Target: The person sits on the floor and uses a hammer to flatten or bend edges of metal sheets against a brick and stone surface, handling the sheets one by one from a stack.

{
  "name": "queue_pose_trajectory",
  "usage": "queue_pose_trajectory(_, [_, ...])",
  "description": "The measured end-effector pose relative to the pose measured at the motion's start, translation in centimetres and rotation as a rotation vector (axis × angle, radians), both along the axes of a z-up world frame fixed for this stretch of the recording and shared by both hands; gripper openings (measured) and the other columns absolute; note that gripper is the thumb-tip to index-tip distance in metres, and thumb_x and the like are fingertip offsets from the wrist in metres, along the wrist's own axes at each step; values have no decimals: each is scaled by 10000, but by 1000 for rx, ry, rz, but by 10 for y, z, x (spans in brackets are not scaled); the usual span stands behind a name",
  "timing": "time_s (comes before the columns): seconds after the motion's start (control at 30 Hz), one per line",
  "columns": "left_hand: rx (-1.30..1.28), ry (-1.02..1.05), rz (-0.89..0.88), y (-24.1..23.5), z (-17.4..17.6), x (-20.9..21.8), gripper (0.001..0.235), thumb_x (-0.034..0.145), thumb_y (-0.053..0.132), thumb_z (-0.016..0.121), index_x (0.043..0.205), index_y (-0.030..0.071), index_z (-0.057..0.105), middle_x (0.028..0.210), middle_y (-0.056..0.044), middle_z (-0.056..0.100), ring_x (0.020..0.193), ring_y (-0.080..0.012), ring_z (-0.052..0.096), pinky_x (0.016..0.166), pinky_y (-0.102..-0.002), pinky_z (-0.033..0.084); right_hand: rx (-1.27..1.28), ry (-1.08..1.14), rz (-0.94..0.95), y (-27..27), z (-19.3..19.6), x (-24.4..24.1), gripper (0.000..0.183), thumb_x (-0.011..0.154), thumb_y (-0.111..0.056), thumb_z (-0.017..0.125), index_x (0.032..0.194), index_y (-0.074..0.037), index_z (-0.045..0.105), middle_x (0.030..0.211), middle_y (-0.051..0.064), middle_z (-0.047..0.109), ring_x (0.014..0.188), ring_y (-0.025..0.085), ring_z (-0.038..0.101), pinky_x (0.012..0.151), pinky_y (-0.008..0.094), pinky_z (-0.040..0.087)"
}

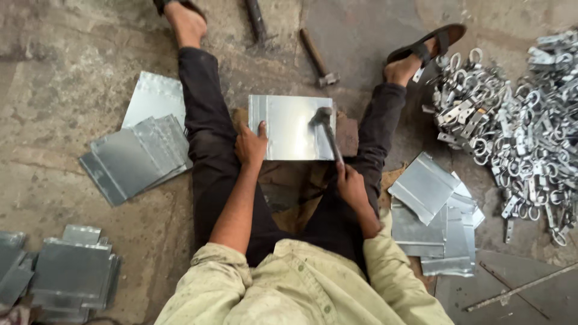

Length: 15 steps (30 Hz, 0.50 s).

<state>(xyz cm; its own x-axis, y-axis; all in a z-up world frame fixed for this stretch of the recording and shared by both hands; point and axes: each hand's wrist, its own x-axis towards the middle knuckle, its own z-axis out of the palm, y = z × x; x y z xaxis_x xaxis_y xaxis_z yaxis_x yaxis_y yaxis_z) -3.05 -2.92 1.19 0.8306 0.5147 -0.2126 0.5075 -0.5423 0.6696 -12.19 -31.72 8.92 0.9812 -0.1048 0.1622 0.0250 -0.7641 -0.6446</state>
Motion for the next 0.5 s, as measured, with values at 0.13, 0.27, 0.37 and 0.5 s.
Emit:
queue_pose_trajectory(0.13, [3, -40, 25, 4, -2, 25, 845, 956, 609, 599, 1506, 2, 392, 1092, -304, 690, 987, -489, 681, 803, -571, 556, 36, 27, -11, -19, 42, 23, 376, 1115, -303, 500, 918, -15, 639, 707, 185, 622, 604, 303, 584, 595, 424, 461])
queue_pose_trajectory(0.27, [-28, 46, -1, 3, -11, 21, 903, 948, 610, 579, 1596, 50, 292, 1109, -279, 700, 976, -462, 698, 797, -562, 570, 392, -82, -118, 3, 16, -7, 451, 1184, -315, 445, 884, 1, 561, 688, 173, 538, 597, 285, 510, 601, 425, 410])
queue_pose_trajectory(0.37, [59, -13, -17, 4, -13, 26, 847, 989, 625, 596, 1546, 36, 352, 1118, -278, 701, 983, -467, 690, 785, -567, 562, 76, -156, 169, 6, 1, -2, 376, 1150, -304, 506, 1019, 24, 637, 827, 251, 620, 796, 470, 598, 594, 368, 468])
queue_pose_trajectory(0.5, [-17, -6, -4, 6, -3, 27, 881, 976, 596, 574, 1569, 1, 308, 1121, -290, 690, 950, -455, 706, 748, -549, 587, 190, 206, -44, -5, 25, 4, 400, 1107, -299, 505, 854, -11, 617, 625, 97, 556, 563, 157, 505, 546, 366, 429])
